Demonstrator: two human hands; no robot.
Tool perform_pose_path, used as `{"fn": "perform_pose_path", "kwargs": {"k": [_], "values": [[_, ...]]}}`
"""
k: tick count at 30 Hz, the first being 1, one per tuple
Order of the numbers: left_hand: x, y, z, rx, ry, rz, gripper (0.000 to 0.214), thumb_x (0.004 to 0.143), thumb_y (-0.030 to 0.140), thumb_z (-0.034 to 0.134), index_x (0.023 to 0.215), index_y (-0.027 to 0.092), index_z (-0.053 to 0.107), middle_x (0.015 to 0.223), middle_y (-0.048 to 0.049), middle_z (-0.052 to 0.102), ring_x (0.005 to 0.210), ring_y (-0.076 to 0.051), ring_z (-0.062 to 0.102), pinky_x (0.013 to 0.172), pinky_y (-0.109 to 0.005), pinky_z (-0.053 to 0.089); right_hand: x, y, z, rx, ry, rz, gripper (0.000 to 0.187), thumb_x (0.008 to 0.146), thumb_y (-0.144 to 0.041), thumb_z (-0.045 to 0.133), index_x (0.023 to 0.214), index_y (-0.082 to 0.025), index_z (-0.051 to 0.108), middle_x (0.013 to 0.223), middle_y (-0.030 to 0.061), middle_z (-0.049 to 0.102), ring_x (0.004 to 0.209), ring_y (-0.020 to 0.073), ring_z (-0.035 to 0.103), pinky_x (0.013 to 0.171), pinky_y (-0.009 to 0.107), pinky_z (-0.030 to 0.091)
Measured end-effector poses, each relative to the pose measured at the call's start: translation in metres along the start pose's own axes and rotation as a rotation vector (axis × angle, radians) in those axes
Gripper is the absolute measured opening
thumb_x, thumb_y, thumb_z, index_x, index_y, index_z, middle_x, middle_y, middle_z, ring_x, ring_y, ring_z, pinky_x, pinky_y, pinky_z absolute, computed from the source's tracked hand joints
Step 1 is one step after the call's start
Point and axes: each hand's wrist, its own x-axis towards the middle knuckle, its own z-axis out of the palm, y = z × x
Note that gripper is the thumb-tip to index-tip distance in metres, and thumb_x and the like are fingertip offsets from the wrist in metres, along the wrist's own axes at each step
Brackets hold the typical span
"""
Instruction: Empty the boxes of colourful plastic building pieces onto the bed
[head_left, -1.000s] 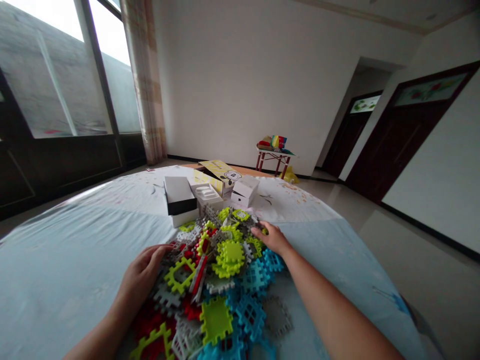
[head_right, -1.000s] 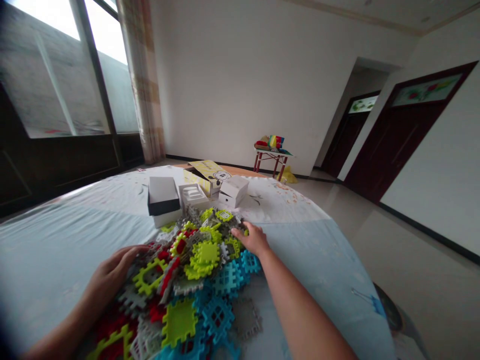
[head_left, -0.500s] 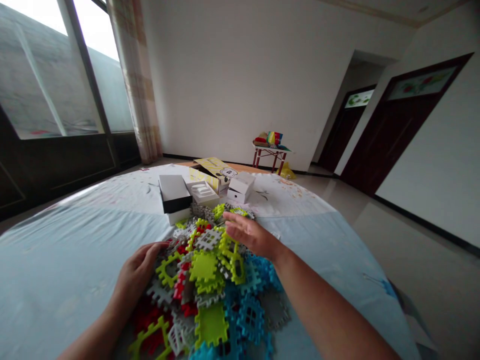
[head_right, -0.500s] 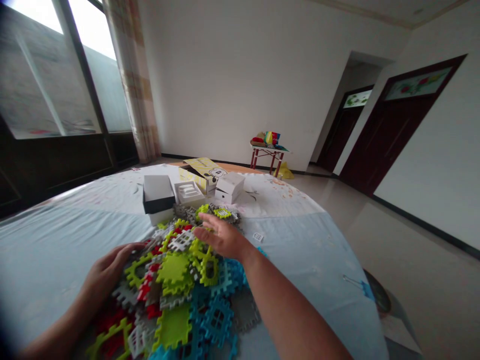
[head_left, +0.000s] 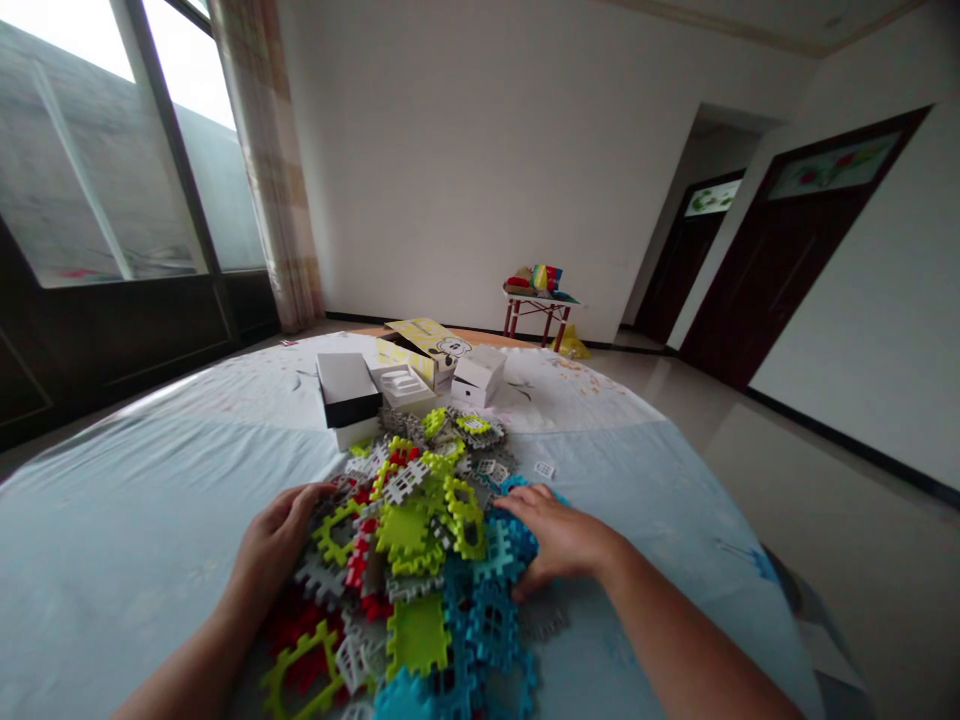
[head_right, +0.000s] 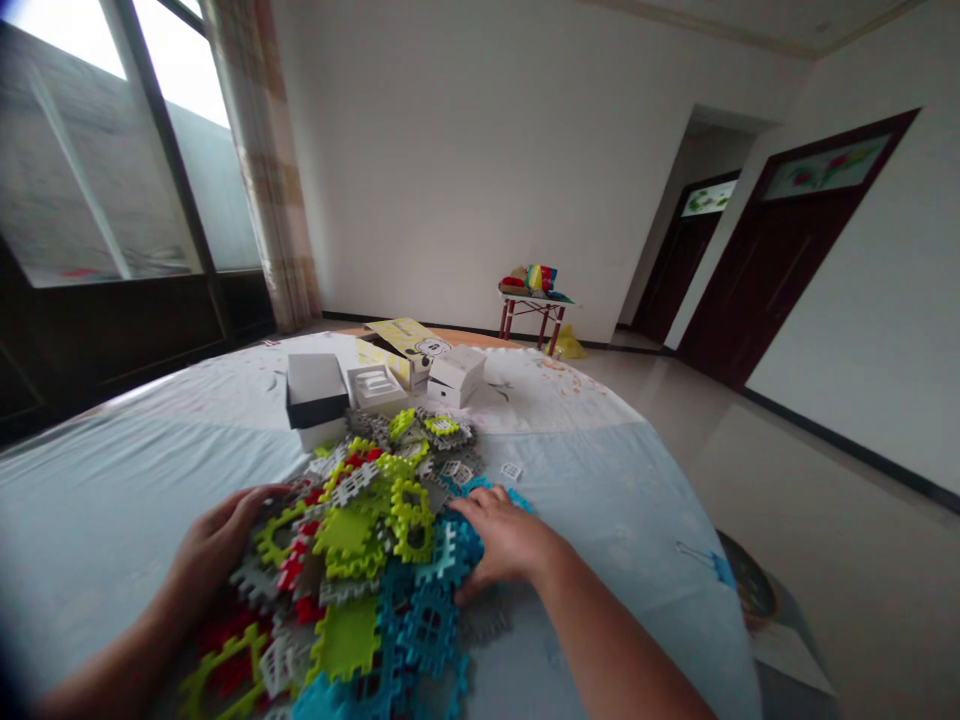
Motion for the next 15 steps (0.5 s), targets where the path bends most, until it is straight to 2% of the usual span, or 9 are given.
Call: {"fn": "perform_pose_path", "kwargs": {"k": [4,8,12,15], "values": [[-0.001,0.003,0.0,-0.004,0.009,-0.002,0.039,0.069,0.053,0.046,0.075,0.022,0.069,0.081,0.0002,0.072,0.077,-0.021,0.064,0.068,-0.026,0.05,0.01,-0.001,0.005,0.022,0.062,-0.085,0.073,0.048,-0.035,0.075,0.116,-0.021,0.054,0.109,0.0079,0.055,0.104,0.0276,0.048,0.091,0.038,0.038],[-0.001,0.005,0.0,-0.012,0.0,-0.023,0.04,0.068,0.052,0.046,0.076,0.021,0.069,0.079,0.0,0.072,0.075,-0.021,0.064,0.067,-0.025,0.05,0.022,-0.005,-0.005,0.135,0.082,-0.096,0.06,0.054,-0.026,0.07,0.112,-0.02,0.055,0.102,0.0058,0.06,0.092,0.023,0.055,0.08,0.033,0.044],[-0.002,0.005,0.0,-0.006,-0.014,-0.005,0.042,0.071,0.053,0.045,0.078,0.019,0.069,0.084,-0.0022,0.072,0.08,-0.022,0.064,0.073,-0.027,0.049,0.051,-0.021,-0.022,0.27,0.178,-0.041,0.054,0.062,-0.03,0.067,0.113,-0.018,0.053,0.103,0.0063,0.06,0.089,0.0209,0.057,0.078,0.032,0.045],[-0.003,0.004,0.0,0.003,-0.025,-0.011,0.045,0.073,0.054,0.043,0.08,0.018,0.069,0.085,-0.0039,0.072,0.081,-0.022,0.064,0.074,-0.028,0.049,0.081,-0.039,-0.028,0.397,0.25,-0.063,0.061,0.065,-0.038,0.067,0.119,-0.019,0.048,0.111,0.0082,0.057,0.093,0.0208,0.057,0.081,0.033,0.044]]}}
